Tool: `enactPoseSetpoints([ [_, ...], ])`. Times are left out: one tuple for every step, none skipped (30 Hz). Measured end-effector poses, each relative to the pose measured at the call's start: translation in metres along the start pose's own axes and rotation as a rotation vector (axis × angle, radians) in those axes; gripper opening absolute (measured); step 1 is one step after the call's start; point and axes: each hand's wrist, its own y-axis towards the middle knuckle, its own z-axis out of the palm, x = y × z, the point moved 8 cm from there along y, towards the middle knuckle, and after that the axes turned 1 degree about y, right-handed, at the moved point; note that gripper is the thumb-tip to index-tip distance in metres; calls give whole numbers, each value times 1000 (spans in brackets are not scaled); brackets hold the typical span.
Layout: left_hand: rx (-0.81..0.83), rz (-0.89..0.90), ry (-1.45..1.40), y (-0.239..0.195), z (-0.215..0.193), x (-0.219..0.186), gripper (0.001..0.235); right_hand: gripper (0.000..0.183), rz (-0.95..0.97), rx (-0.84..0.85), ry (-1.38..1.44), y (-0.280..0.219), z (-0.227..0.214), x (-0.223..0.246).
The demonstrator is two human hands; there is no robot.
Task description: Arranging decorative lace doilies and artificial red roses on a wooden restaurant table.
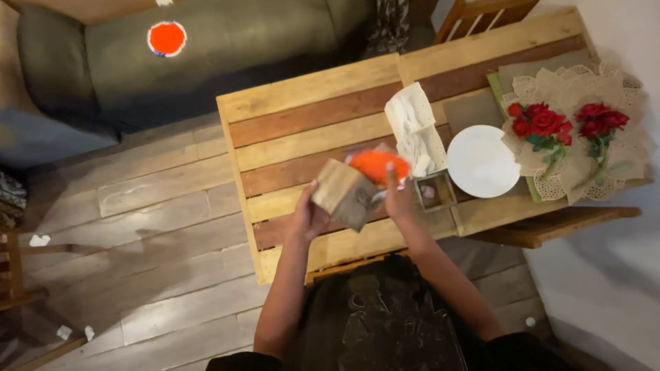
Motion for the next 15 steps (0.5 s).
enactPoseSetpoints([
  [-16,35,-26,-5,10,-4,74,54,-61,-110,-54,-5,-10,18],
  [-28,74,-47,-8,20,-13,72,50,-128,-220,-104,-6,-17,37],
  [-26,80,-43,-5,25,-15,72,50,-133,-218,-100,-9,-9,41],
  [-100,105,-71,-3,24,-12,71,48,-54,-129,-265,-14,1,38],
  [-173,130,-99,-1,22,-8,71,48,26,-40,-427,-20,11,33],
  [-185,128,-108,1,21,1,71,48,37,-31,-432,-37,21,64],
  [-141,162,-130,3,25,6,73,51,-369,47,-552,-59,46,124],
  [-93,200,-145,8,29,7,75,59,-787,126,-652,-90,74,180],
  [-100,203,-148,3,34,9,75,59,-784,133,-648,-88,70,178],
  [-122,188,-158,1,39,8,74,59,-751,217,-642,-83,73,173],
  [-144,173,-168,-1,44,8,74,60,-718,301,-635,-79,76,168],
  [-147,168,-164,1,37,13,74,60,-713,296,-632,-67,74,160],
  [-174,208,-114,2,27,15,72,58,-645,308,-453,-52,69,151],
  [-195,251,-65,6,20,14,70,56,-580,316,-278,-35,64,143],
  [-193,249,-61,4,23,17,70,56,-581,311,-276,-30,61,135],
])
